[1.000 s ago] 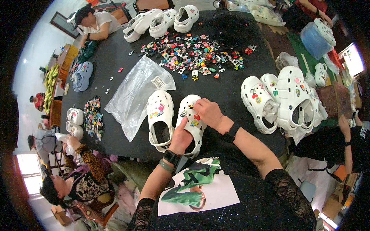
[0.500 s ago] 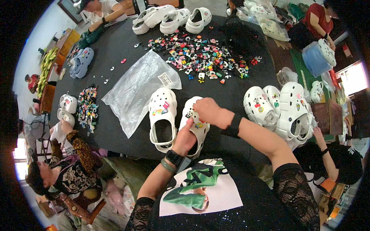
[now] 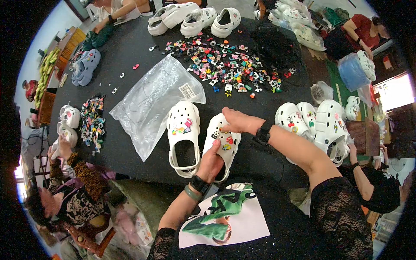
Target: The recorder and other workers attach decorative charms to shoes and pack them into plastic bags at a communal work table.
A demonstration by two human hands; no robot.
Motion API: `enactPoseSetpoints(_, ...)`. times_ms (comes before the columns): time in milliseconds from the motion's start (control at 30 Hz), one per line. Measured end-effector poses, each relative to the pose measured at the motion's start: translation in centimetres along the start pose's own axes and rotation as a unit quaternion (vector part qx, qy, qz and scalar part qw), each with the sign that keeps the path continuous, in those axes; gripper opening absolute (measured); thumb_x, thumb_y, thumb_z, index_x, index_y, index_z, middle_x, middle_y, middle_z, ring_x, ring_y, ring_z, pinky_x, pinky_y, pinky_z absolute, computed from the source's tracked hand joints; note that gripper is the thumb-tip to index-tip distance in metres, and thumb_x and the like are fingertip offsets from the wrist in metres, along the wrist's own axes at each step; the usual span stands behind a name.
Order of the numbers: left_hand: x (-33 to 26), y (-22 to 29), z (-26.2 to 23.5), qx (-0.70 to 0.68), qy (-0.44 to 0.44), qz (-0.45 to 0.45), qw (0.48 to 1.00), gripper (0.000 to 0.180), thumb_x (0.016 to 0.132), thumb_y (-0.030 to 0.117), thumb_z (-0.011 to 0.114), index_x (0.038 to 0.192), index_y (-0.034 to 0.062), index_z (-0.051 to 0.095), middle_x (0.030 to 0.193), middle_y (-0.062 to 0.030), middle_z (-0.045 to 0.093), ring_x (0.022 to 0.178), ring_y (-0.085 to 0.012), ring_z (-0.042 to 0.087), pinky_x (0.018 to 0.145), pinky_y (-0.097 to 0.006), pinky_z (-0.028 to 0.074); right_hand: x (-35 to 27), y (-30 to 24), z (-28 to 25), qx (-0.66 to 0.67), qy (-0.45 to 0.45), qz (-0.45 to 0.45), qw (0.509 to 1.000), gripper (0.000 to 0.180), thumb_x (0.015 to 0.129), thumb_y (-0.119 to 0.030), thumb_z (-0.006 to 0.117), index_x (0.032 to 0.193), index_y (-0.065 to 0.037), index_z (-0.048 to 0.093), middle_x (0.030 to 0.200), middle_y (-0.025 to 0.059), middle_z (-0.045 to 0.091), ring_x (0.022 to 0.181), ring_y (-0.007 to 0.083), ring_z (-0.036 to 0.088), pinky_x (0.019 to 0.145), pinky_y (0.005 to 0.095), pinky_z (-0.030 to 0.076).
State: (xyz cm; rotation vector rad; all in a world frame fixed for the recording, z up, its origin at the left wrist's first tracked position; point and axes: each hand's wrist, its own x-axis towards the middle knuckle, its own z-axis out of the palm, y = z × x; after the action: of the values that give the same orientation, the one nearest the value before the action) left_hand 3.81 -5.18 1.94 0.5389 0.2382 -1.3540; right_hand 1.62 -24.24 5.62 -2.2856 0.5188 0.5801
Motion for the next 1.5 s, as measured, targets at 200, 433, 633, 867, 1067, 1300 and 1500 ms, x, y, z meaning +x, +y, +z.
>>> enactPoseSetpoints(200, 0.2, 0.2, -0.2, 0.004, 0.001, -0.006, 1.000, 0.043, 0.095, 0.024, 0.045, 0.131, 0.0031, 0.036, 0.127, -0.0144, 0.048, 0.115, -0.0267, 0.049, 0.101, -0.042, 0.037, -0.2, 0.2, 2.5, -0.019, 0.076, -0.001, 0.997, 0.061, 0.074, -0.022, 0.069, 0.120, -0.002, 0.035, 0.121, 0.0216, 0.041, 0.107, 0.0409, 0.041, 0.094, 0.0447, 0.034)
enactPoseSetpoints(433, 0.5, 0.1, -0.4, 0.017, 0.025, -0.001, 1.000, 0.040, 0.095, 0.021, 0.044, 0.130, 0.0025, 0.037, 0.123, -0.0144, 0.050, 0.112, -0.0260, 0.051, 0.098, -0.042, 0.040, -0.1, 0.8, 3.5, 0.013, 0.133, -0.022, 0.991, 0.062, 0.072, -0.017, 0.070, 0.121, -0.003, 0.035, 0.122, 0.0209, 0.038, 0.111, 0.0396, 0.036, 0.096, 0.0441, 0.029)
enactPoseSetpoints(633, 0.9, -0.1, -0.3, 0.045, 0.034, 0.015, 0.998, 0.038, 0.095, 0.019, 0.044, 0.128, 0.0027, 0.039, 0.117, -0.0129, 0.054, 0.107, -0.0242, 0.055, 0.093, -0.039, 0.044, 0.2, 0.8, 4.6, 0.013, 0.171, -0.032, 0.985, 0.061, 0.073, -0.016, 0.069, 0.122, -0.004, 0.034, 0.121, 0.0205, 0.037, 0.109, 0.0405, 0.035, 0.095, 0.0461, 0.029)
enactPoseSetpoints(867, 0.8, 0.0, 0.5, 0.074, 0.052, 0.000, 0.996, 0.038, 0.094, 0.023, 0.047, 0.126, 0.0029, 0.042, 0.115, -0.0106, 0.056, 0.102, -0.0220, 0.056, 0.088, -0.037, 0.046, -1.1, 1.3, 2.3, 0.051, 0.110, -0.072, 0.990, 0.059, 0.077, -0.021, 0.065, 0.125, -0.004, 0.035, 0.118, 0.0219, 0.040, 0.110, 0.0398, 0.039, 0.096, 0.0460, 0.030)
enactPoseSetpoints(1067, 1.1, -0.4, 0.1, 0.034, 0.039, 0.009, 0.999, 0.037, 0.094, 0.022, 0.047, 0.126, 0.0026, 0.044, 0.115, -0.0098, 0.056, 0.102, -0.0218, 0.057, 0.088, -0.037, 0.046, -0.9, 1.1, 5.1, 0.029, 0.164, -0.063, 0.984, 0.061, 0.079, -0.015, 0.061, 0.130, -0.002, 0.030, 0.125, 0.0233, 0.036, 0.115, 0.0426, 0.035, 0.099, 0.0482, 0.029)
enactPoseSetpoints(1300, 1.8, -1.2, -0.7, 0.072, 0.092, 0.024, 0.993, 0.037, 0.096, 0.023, 0.043, 0.126, 0.0026, 0.042, 0.116, -0.0096, 0.054, 0.104, -0.0211, 0.054, 0.090, -0.036, 0.043, -0.5, -0.2, 7.6, 0.069, 0.202, 0.023, 0.977, 0.067, 0.082, -0.012, 0.059, 0.136, -0.009, 0.019, 0.141, 0.0191, 0.013, 0.126, 0.0414, 0.018, 0.091, 0.0630, 0.032)
enactPoseSetpoints(1500, 1.9, -1.2, -0.7, 0.136, 0.138, -0.006, 0.981, 0.042, 0.095, 0.030, 0.046, 0.128, 0.0040, 0.043, 0.118, -0.0051, 0.052, 0.103, -0.0142, 0.051, 0.089, -0.029, 0.042, -0.8, -1.1, 7.2, 0.058, 0.181, 0.070, 0.979, 0.065, 0.084, -0.013, 0.055, 0.138, -0.012, 0.019, 0.142, 0.0182, 0.010, 0.128, 0.0410, 0.015, 0.092, 0.0626, 0.031)
